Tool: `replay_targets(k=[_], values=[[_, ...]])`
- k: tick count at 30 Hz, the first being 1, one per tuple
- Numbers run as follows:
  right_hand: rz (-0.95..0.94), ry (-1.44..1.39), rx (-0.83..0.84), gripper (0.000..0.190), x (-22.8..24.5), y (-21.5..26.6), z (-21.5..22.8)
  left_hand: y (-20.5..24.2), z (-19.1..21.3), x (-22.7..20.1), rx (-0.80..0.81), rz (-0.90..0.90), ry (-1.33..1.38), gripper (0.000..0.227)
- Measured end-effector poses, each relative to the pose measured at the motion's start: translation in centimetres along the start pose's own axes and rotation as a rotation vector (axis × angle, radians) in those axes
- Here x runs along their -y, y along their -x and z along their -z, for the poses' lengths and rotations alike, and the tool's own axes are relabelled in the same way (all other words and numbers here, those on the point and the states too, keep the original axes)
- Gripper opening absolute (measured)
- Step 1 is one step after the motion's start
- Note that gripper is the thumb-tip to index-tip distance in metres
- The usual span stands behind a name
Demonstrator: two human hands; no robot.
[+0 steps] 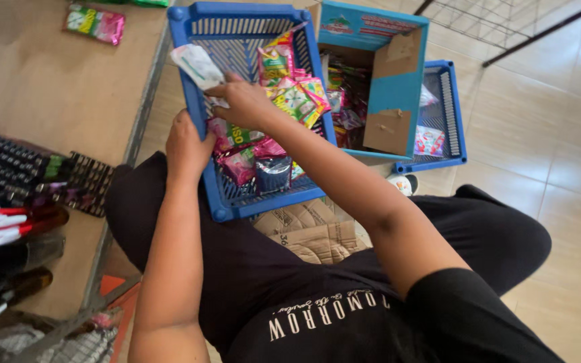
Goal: The person organizes small cylindrical items into a blue basket, then transfers colorful snack packets from a cardboard box into the same basket. The person also moves several pen holders on a nearby shelf.
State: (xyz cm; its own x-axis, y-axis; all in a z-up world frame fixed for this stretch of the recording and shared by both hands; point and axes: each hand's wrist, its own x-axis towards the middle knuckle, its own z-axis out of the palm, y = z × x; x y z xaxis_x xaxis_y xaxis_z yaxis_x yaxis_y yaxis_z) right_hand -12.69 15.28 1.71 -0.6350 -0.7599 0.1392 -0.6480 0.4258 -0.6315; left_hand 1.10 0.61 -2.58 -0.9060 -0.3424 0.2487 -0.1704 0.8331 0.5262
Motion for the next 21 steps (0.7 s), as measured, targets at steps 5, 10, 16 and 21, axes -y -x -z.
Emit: replay_targets(k=[5,10,16,21], values=[[-0.010,-0.330,-0.183,0.027,-4.6,1.4,3.7,-0.4,0.4,-0.3,0.083,0.092,-0.052,0.044],[-0.232,-0.645,-0.444,0.019,-12.7,12.5,16.9,-0.2,0.7,-0.2,0.102,0.080,-0.082,0.041],[-0.464,0.132,-0.627,0.018,-18.6,25.6,24.8,-0.3,1.5,-0.4,0.153,0.125,-0.126,0.041],[-0.303,0.168,-0.621,0.037,-23.9,27.2,19.6,-0.1,1.8,-1.0,0.143,0.146,-0.109,0.038]])
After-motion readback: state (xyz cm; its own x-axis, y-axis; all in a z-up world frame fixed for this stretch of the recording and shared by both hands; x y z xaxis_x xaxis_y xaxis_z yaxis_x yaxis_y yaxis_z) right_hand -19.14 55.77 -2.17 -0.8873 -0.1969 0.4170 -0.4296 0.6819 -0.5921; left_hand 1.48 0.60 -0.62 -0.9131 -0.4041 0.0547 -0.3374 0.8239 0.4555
